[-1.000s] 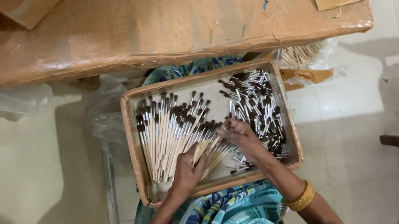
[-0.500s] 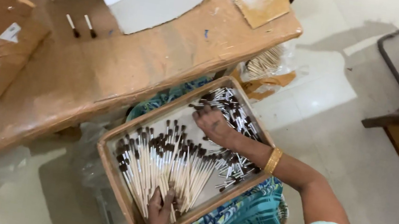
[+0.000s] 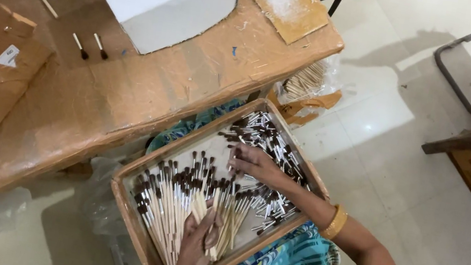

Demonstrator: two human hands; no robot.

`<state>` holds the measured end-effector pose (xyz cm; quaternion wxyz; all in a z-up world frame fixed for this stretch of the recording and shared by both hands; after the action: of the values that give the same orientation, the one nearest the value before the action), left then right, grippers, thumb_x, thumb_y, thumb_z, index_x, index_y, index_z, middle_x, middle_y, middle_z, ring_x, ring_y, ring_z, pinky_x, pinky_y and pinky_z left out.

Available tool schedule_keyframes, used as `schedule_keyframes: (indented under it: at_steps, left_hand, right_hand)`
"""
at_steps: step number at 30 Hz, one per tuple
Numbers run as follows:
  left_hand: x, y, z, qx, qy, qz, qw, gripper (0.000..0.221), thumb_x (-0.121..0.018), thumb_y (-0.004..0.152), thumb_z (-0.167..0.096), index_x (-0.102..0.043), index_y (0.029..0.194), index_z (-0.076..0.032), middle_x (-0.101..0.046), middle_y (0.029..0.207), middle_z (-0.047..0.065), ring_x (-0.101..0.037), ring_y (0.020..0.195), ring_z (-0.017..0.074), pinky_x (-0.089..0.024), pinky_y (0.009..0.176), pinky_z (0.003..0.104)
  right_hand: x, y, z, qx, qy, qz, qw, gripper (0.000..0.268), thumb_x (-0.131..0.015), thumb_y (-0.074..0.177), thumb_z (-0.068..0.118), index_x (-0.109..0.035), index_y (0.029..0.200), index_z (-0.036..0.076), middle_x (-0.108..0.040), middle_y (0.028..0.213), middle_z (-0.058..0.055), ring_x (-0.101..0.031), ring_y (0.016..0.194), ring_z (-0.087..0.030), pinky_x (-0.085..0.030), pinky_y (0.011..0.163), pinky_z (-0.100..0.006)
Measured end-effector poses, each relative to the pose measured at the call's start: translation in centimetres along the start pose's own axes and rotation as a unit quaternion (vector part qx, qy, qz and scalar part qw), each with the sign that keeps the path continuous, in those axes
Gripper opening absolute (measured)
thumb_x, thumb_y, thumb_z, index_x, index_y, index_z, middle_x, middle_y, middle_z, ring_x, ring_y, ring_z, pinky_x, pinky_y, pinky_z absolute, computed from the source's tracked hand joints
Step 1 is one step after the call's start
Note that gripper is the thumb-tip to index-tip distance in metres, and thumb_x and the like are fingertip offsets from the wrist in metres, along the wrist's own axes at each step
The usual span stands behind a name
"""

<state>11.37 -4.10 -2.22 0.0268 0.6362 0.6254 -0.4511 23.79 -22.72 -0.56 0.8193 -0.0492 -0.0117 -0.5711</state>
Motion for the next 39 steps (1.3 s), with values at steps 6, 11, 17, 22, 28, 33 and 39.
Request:
schedule_keyframes:
  at_steps: [6,11,17,22,28,33,39]
  left_hand:
    - [-1.9,0.8,1.2,0.016,-0.06,0.123,0.99,0.035,-0.063,0.102,-0.009,-0.061,0.136,-0.004,-0.07,0.082,0.008,-0.043,0.046,0.0039,-0.03,0.04,0.019]
    - [-2.9,-0.1,-0.1,0.015,-0.128,0.135,0.983,0.02,-0.063,0.104,-0.009,-0.061,0.123,-0.004,-0.067,0.076,0.01,-0.043,0.044,0.0056,-0.029,0.038,0.019]
    - [-3.6,-1.1,-0.3,0.022,-0.116,0.123,0.985,0.019,-0.065,0.101,-0.006,-0.063,0.12,-0.003,-0.065,0.075,0.01,-0.042,0.046,0.0033,-0.029,0.039,0.017]
    - [-2.0,-0.9,1.3,0.003,-0.071,0.081,0.994,0.016,-0.067,0.1,-0.004,-0.065,0.115,-0.001,-0.063,0.077,0.006,-0.053,0.058,0.0065,-0.032,0.041,0.019]
    - [1.5,-2.2,1.1,-0.14,0.49,-0.024,0.86,0.051,-0.064,0.094,-0.002,-0.049,0.143,0.003,-0.065,0.066,0.01,-0.06,0.052,0.0167,-0.047,0.046,0.032]
    - [5.8,-3.6,0.9,-0.19,0.646,-0.14,0.726,0.052,-0.062,0.093,-0.006,-0.054,0.142,0.006,-0.067,0.08,0.015,-0.06,0.059,0.0176,-0.051,0.053,0.034]
    - [8.4,-3.9,1.8,-0.138,0.237,-0.063,0.96,0.038,-0.06,0.109,-0.022,-0.066,0.132,0.008,-0.066,0.084,0.009,-0.061,0.072,0.0122,-0.053,0.063,0.03]
  right_hand:
    - [-3.2,-2.3,0.8,-0.155,0.25,0.035,0.955,0.011,-0.064,0.099,0.018,-0.063,0.105,0.009,-0.072,0.096,-0.003,-0.073,0.093,-0.013,-0.066,0.074,-0.034]
    - [-2.8,-3.1,-0.9,-0.157,0.289,0.033,0.944,0.012,-0.067,0.101,0.018,-0.063,0.106,0.007,-0.072,0.099,-0.006,-0.072,0.089,-0.013,-0.065,0.072,-0.033]
    - [-2.9,-3.0,1.5,-0.151,0.307,0.036,0.939,0.013,-0.067,0.099,0.019,-0.062,0.102,0.007,-0.075,0.094,-0.008,-0.075,0.087,-0.018,-0.064,0.067,-0.03]
    - [-3.2,-4.0,-0.5,-0.095,0.242,0.061,0.964,0.011,-0.07,0.1,0.014,-0.063,0.101,0.006,-0.07,0.09,-0.003,-0.077,0.095,-0.017,-0.064,0.071,-0.028]
    - [-4.1,-5.1,-6.3,-0.173,0.163,0.048,0.97,0.01,-0.07,0.099,0.013,-0.067,0.102,0.004,-0.072,0.084,-0.008,-0.07,0.071,-0.015,-0.061,0.059,-0.027]
    - [-2.0,0.8,-0.6,-0.12,-0.609,0.102,0.778,0.024,-0.048,0.11,0.001,-0.062,0.128,0.006,-0.071,0.089,-0.014,-0.069,0.062,-0.023,-0.054,0.05,-0.038]
    - [-1.8,4.2,-1.6,0.203,-0.651,-0.009,0.732,0.034,-0.062,0.072,0.001,-0.067,0.106,-0.002,-0.069,0.102,-0.019,-0.07,0.097,-0.037,-0.06,0.065,-0.045]
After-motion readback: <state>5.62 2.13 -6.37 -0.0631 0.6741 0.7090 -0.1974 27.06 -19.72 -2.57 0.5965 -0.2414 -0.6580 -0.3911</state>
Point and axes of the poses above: each hand's wrist, its own y-axis towards the middle knuckle, its own x-axis out of the back of the hand, z = x × y, the point moved 9 cm from there along y, towards the middle knuckle
